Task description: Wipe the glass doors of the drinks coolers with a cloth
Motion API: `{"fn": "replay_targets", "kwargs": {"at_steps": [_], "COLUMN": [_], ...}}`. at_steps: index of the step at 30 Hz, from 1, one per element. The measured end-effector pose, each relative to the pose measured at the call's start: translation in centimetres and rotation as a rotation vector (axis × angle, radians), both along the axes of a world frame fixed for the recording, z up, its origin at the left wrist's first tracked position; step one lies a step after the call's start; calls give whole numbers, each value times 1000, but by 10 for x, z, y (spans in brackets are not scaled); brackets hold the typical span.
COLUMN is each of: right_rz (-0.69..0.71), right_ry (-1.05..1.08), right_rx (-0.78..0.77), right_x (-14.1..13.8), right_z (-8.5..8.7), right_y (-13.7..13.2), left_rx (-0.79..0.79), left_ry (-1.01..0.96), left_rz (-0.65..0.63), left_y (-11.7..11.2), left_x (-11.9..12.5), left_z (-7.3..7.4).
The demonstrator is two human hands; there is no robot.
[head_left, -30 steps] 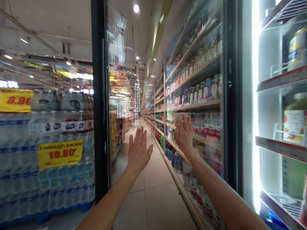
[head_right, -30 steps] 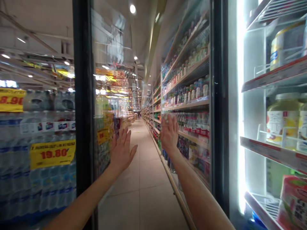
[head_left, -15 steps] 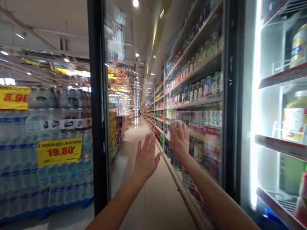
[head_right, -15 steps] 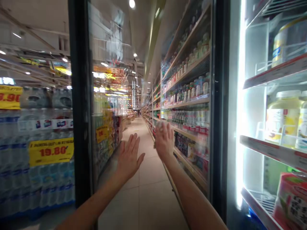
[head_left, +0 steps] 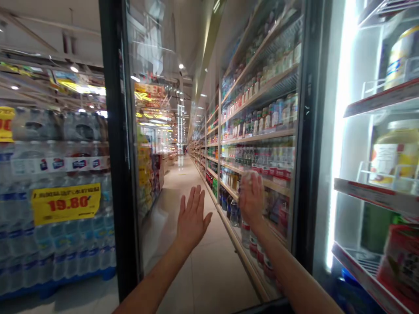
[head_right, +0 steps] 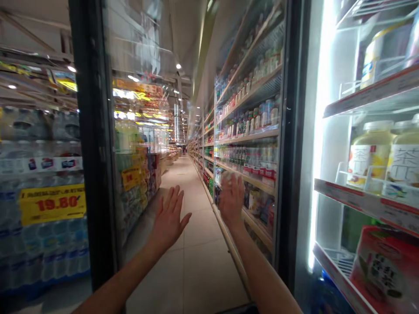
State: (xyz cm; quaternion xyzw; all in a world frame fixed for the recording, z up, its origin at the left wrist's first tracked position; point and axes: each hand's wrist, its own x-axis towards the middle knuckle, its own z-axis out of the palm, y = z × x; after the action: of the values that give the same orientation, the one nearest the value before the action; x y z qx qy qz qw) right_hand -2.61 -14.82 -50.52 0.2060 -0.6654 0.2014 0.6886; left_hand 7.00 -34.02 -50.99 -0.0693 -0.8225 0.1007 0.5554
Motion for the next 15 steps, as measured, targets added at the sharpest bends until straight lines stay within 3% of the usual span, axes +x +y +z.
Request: {"fn": "replay_targets", "kwargs": {"at_steps": [2, 4, 6, 10, 12, 15], "right_rz": [48, 73, 57, -18, -4, 91], "right_ry": [19, 42, 65, 36, -6, -20], "right_rx": [199, 306, 257, -63, -103, 84], "right_x": [13, 18, 13, -2, 3, 23], "right_z": [-11, -21, -27, -29, -31, -43], "right_y": [-31, -42, -30, 4, -5, -48], "left_rx": [-31, -59, -63, -12, -7, -36], "left_ry": [18, 23, 17, -9, -5, 15], "left_rz": [6, 12, 17, 35, 38, 31], "left_y": [-6, -14, -20, -26, -28, -34], "left_x": [2, 5, 8, 14, 15, 19], "left_z": [-8, -15, -21, -33, -39, -45]}}
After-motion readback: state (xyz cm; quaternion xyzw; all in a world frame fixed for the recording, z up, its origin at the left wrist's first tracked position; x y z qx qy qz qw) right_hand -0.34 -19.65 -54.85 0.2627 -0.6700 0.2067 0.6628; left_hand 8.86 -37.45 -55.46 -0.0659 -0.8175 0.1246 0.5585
